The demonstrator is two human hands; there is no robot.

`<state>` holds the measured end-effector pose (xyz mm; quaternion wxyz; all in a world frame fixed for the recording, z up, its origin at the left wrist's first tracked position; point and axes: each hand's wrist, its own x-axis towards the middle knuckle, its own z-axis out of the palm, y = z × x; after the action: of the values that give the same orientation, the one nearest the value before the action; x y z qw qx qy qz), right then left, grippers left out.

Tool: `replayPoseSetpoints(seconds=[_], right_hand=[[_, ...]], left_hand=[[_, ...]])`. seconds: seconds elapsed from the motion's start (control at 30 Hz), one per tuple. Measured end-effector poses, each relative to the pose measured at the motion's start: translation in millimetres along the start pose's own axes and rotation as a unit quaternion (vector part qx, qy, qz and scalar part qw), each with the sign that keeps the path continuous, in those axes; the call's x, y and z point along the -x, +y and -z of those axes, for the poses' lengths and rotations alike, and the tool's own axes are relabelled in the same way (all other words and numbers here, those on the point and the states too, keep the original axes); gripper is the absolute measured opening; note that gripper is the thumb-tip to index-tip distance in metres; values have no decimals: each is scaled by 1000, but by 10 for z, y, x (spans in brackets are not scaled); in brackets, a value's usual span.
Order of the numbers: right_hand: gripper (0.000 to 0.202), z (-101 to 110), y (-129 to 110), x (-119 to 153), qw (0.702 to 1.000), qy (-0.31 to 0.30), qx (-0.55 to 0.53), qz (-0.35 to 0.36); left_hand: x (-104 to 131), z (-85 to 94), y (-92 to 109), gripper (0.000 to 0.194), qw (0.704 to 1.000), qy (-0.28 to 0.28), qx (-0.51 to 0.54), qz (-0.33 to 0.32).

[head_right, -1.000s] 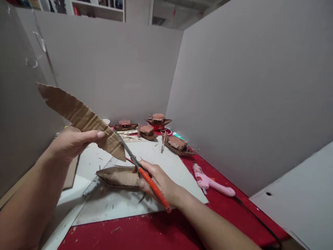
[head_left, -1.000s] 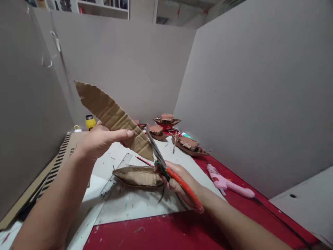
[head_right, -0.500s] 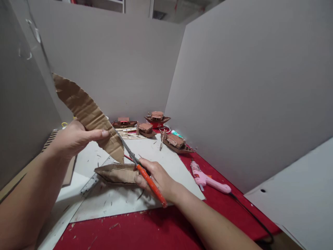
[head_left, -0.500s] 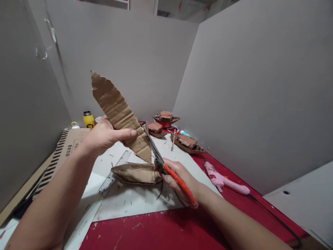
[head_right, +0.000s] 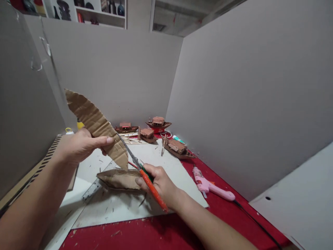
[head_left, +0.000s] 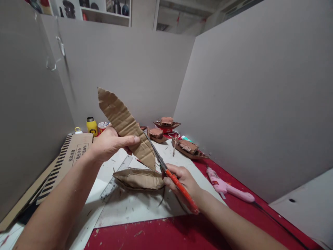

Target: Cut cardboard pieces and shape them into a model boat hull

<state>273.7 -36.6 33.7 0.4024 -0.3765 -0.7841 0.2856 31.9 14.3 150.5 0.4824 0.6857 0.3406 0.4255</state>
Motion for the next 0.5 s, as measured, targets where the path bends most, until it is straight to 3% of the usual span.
replayPoseSetpoints(seconds=[0.13, 0.3, 0.5], right_hand=[[36, 8, -3, -2, 1000, -18, -5, 1], [30, 59, -57, -27, 997, -71, 16, 9], [19, 66, -64, -18, 998, -51, 39, -4]], left_hand=[[-12, -11, -24, 26, 1000, 11, 15, 8], [-11, -47, -5, 22, 996, -9, 75, -41], [-9, -69, 14, 23, 995, -12, 63, -74]])
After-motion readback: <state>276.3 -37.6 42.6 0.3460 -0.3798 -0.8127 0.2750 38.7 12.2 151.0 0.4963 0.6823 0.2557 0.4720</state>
